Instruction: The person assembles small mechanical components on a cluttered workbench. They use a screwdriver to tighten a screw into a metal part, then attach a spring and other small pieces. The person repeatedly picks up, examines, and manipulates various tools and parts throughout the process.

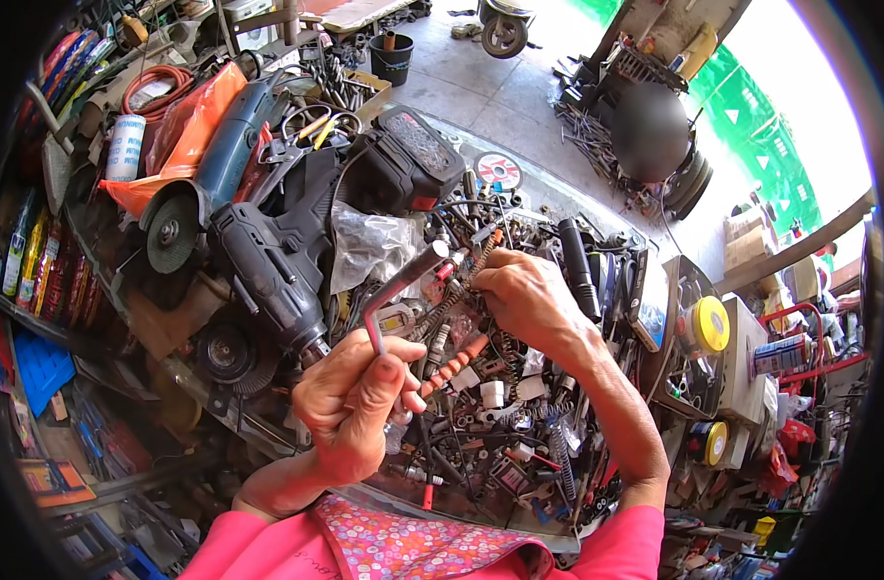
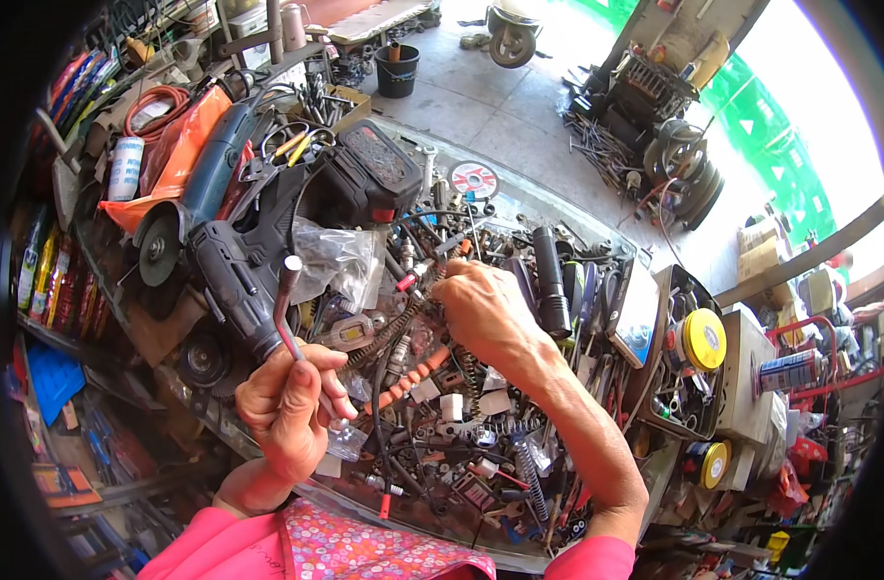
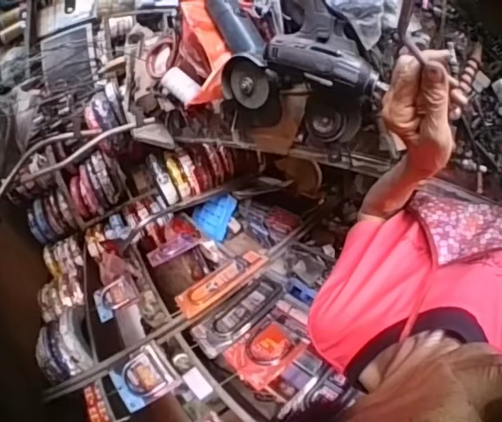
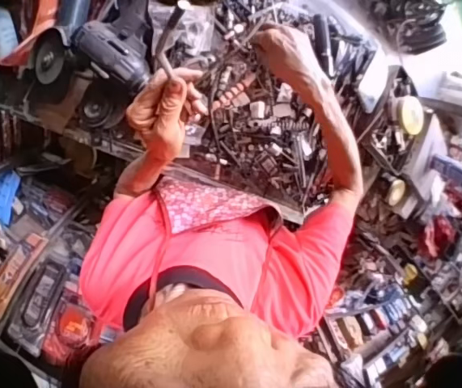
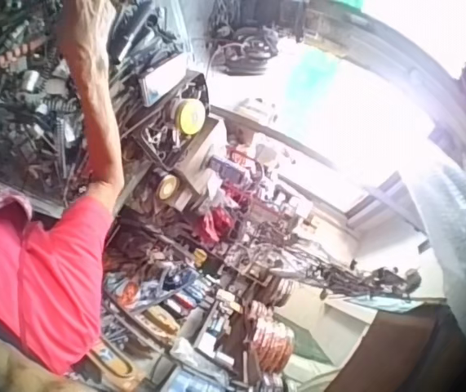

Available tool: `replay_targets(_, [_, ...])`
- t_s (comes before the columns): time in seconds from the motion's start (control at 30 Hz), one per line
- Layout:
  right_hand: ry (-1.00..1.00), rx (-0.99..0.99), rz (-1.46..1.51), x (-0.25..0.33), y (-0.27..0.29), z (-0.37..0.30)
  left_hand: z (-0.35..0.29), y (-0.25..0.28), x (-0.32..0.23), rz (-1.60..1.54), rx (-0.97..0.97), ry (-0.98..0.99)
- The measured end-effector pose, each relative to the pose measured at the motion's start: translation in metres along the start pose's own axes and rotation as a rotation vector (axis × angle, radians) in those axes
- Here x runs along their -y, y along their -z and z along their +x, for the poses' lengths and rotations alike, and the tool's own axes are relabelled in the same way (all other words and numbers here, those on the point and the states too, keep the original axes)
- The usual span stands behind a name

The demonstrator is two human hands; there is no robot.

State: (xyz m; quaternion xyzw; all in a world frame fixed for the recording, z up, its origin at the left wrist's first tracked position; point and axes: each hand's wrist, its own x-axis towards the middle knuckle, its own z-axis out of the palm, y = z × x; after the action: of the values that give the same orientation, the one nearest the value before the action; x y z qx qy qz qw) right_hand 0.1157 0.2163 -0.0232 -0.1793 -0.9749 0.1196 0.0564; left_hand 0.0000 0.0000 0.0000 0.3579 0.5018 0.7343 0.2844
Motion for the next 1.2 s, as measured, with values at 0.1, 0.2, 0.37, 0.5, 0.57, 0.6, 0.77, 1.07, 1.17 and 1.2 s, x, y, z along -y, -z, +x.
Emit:
replay_targets(0.1, [0.073, -0.073, 0.023, 0.0, -0.01, 0.003, 0.0, -0.002, 0.0, -0.004, -0.002, 0.014])
replay_targets(0.2, [0.012, -0.006, -0.044, 0.005, -0.011, 0.003, -0.002, -0.004, 0.002, -0.033, -0.018, 0.022])
replay_targets(0.37, [-0.076, -0.048, 0.125, 0.012, -0.001, 0.003, -0.001, -0.004, -0.002, -0.025, -0.002, 0.041])
replay_targets(0.5, [-0.398, -0.036, 0.956, 0.018, 0.029, -0.013, 0.001, -0.001, -0.001, -0.009, 0.013, 0.07])
replay_targets(0.57, [-0.385, -0.073, 1.478, 0.015, 0.038, -0.028, 0.002, -0.003, -0.001, 0.01, 0.016, 0.046])
replay_targets(0.6, [-0.395, -0.09, 1.567, 0.015, 0.037, -0.037, 0.002, -0.005, -0.001, 0.029, 0.016, 0.043])
replay_targets(0.77, [-0.393, -0.085, 1.805, 0.023, 0.04, -0.069, 0.0, -0.009, 0.001, 0.032, 0.026, 0.034])
replay_targets(1.07, [-0.547, -0.319, 1.469, 0.047, 0.043, -0.11, -0.006, -0.013, 0.001, 0.124, 0.295, 0.09])
replay_targets(1.17, [-0.647, -0.361, 1.192, 0.06, 0.041, -0.118, -0.01, -0.014, 0.003, 0.143, 0.325, 0.067])
replay_targets(1.2, [-0.635, -0.372, 1.084, 0.061, 0.036, -0.121, -0.011, -0.015, 0.004, 0.117, 0.324, 0.104])
